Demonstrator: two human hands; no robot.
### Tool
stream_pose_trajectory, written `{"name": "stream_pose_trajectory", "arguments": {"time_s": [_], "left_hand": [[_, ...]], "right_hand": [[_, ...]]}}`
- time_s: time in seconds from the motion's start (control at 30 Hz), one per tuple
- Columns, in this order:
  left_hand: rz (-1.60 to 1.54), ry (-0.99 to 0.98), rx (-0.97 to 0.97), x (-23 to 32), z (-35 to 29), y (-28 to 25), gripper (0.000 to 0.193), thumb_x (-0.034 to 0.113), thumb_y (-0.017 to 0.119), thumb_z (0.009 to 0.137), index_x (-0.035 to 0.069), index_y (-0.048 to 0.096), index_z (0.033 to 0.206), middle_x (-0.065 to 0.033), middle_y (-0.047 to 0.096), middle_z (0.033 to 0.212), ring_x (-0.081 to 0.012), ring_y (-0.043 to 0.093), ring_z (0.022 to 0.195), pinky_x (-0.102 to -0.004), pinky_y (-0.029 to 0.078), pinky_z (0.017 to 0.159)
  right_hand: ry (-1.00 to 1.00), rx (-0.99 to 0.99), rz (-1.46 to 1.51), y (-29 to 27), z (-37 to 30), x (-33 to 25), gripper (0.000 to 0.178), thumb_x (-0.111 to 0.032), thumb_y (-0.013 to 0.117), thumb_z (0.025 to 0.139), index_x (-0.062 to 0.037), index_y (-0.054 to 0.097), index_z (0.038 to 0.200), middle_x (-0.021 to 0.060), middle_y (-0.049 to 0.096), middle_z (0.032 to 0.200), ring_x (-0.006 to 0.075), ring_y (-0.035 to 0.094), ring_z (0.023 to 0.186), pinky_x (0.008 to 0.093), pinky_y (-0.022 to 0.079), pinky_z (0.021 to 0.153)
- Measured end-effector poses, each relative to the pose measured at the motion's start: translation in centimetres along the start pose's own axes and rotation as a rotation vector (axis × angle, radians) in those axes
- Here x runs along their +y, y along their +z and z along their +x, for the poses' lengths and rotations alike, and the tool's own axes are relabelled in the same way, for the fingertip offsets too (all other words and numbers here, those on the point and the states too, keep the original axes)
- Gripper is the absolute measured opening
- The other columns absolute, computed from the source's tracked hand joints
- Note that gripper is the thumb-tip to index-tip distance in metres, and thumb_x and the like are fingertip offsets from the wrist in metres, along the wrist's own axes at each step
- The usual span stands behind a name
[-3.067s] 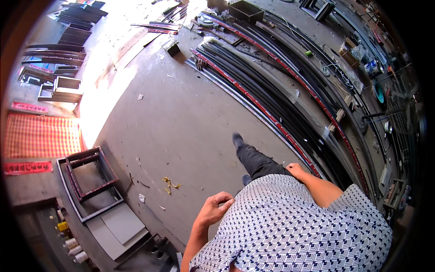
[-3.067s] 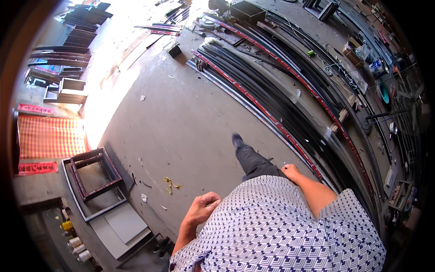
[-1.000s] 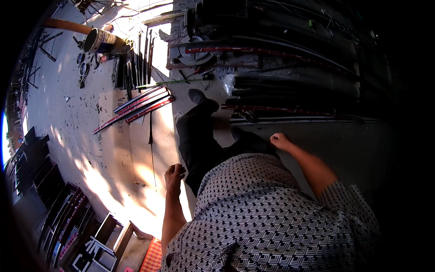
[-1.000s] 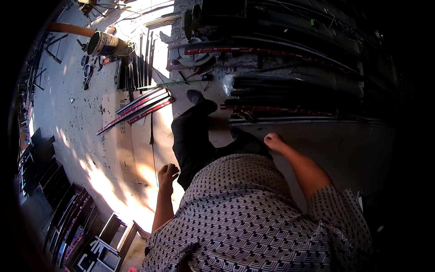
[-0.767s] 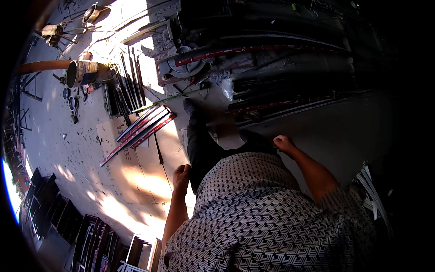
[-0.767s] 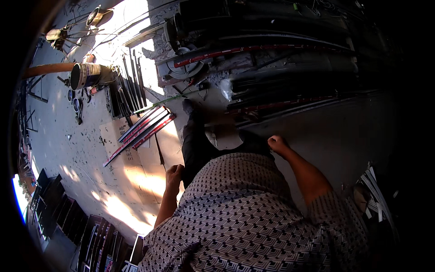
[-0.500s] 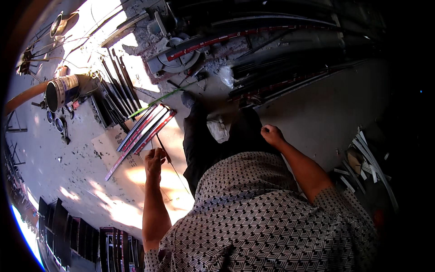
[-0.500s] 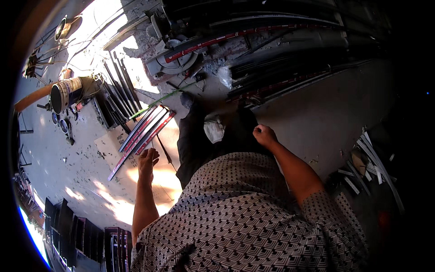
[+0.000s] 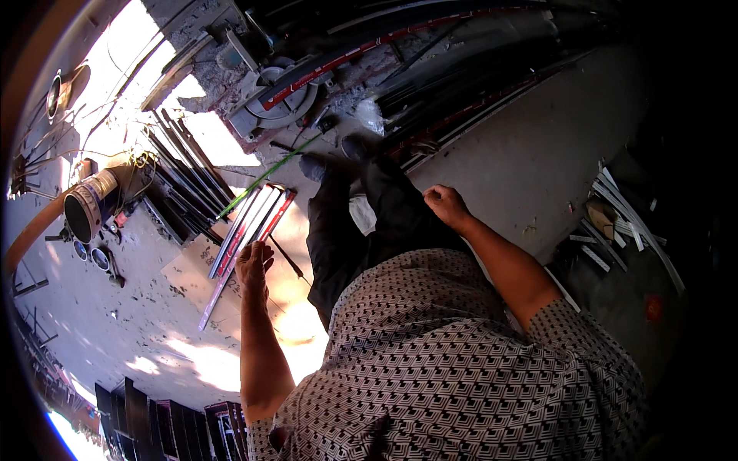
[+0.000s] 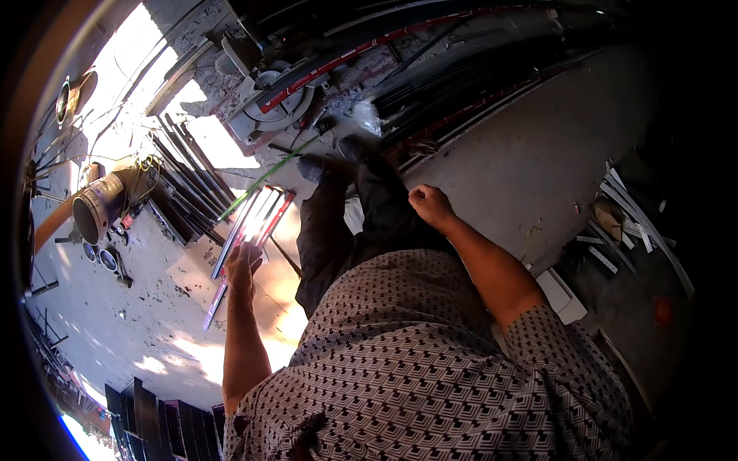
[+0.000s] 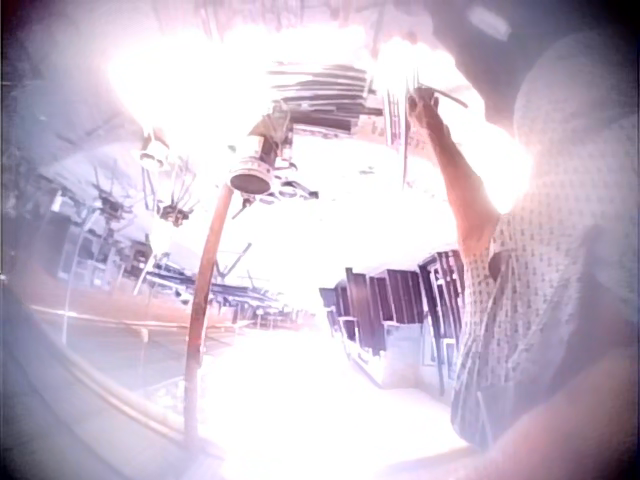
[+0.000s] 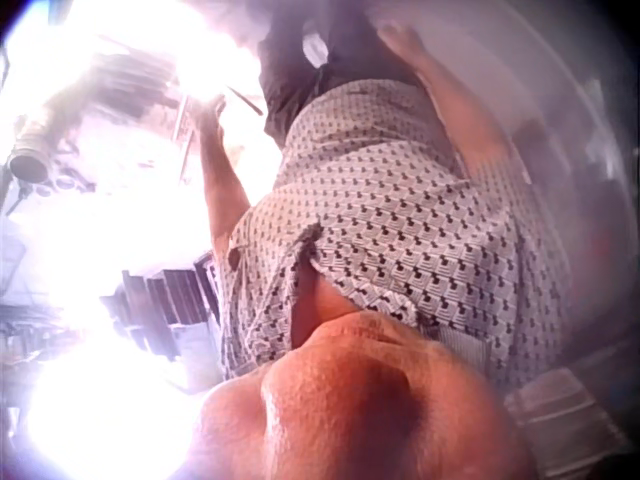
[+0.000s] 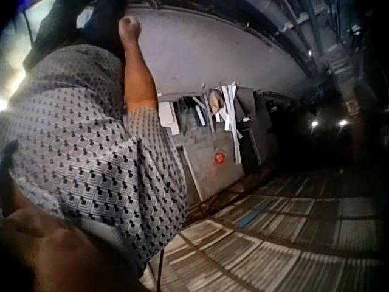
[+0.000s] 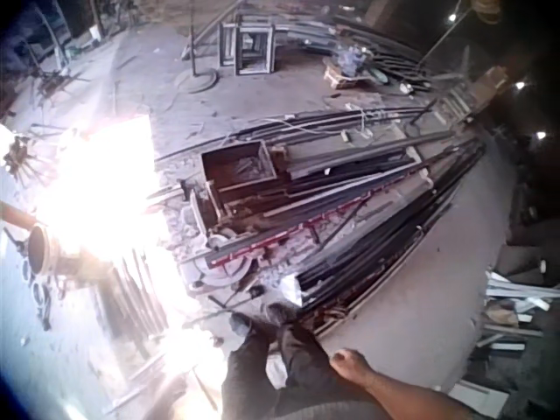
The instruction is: The person selects a long metal profile from a pile and places it on a miter saw. They measure the profile with a tape measure and mark a cut line with a marker. The person then operates the miter saw to cut the profile and removes the cut piece.
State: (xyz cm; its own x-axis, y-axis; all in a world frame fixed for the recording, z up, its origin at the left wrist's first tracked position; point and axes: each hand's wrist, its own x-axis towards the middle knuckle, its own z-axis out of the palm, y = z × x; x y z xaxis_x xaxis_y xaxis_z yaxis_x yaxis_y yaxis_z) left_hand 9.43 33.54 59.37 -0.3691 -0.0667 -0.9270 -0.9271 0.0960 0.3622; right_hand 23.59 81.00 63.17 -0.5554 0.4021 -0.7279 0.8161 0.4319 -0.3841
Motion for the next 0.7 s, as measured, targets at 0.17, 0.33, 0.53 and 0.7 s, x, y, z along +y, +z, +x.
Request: {"name": "stream_pose_trajectory", "arguments": {"time_s": [0.17,0.33,0.53,0.7], "left_hand": [[0.097,-0.062,-0.022,-0.8,-2.4,1.2,0.023,0.033,0.067,0.100,0.011,0.069,0.104,0.0003,0.071,0.089,-0.0126,0.069,0.082,-0.0319,0.054,0.077],[0.086,-0.084,0.023,1.0,-3.0,1.5,0.023,0.034,0.066,0.100,0.011,0.069,0.106,-0.0015,0.071,0.091,-0.0145,0.069,0.084,-0.0341,0.054,0.079],[0.058,-0.027,0.102,6.6,-4.4,6.8,0.023,0.030,0.060,0.104,0.009,0.069,0.106,-0.0028,0.071,0.090,-0.0153,0.069,0.083,-0.0343,0.054,0.079],[0.150,-0.037,0.124,7.9,-7.0,15.3,0.022,0.029,0.062,0.103,0.007,0.068,0.102,-0.0030,0.070,0.088,-0.0130,0.067,0.081,-0.0324,0.053,0.077]], "right_hand": [[0.021,-0.020,0.051,0.5,0.9,-0.1,0.028,-0.030,0.068,0.094,-0.0034,0.070,0.102,0.0125,0.073,0.095,0.0277,0.071,0.090,0.0377,0.054,0.081],[-0.026,-0.067,0.099,-1.7,2.7,-0.8,0.025,-0.029,0.067,0.094,-0.0047,0.070,0.100,0.0127,0.074,0.096,0.0294,0.071,0.090,0.0376,0.054,0.082],[0.069,-0.063,0.005,-7.1,5.6,0.0,0.025,-0.029,0.068,0.092,-0.0054,0.071,0.100,0.0143,0.074,0.098,0.0321,0.071,0.093,0.0401,0.054,0.083],[-0.062,-0.248,-0.145,-12.7,10.2,0.9,0.031,-0.031,0.068,0.094,-0.0041,0.069,0.110,0.0149,0.072,0.102,0.0307,0.069,0.096,0.0396,0.054,0.086]]}}
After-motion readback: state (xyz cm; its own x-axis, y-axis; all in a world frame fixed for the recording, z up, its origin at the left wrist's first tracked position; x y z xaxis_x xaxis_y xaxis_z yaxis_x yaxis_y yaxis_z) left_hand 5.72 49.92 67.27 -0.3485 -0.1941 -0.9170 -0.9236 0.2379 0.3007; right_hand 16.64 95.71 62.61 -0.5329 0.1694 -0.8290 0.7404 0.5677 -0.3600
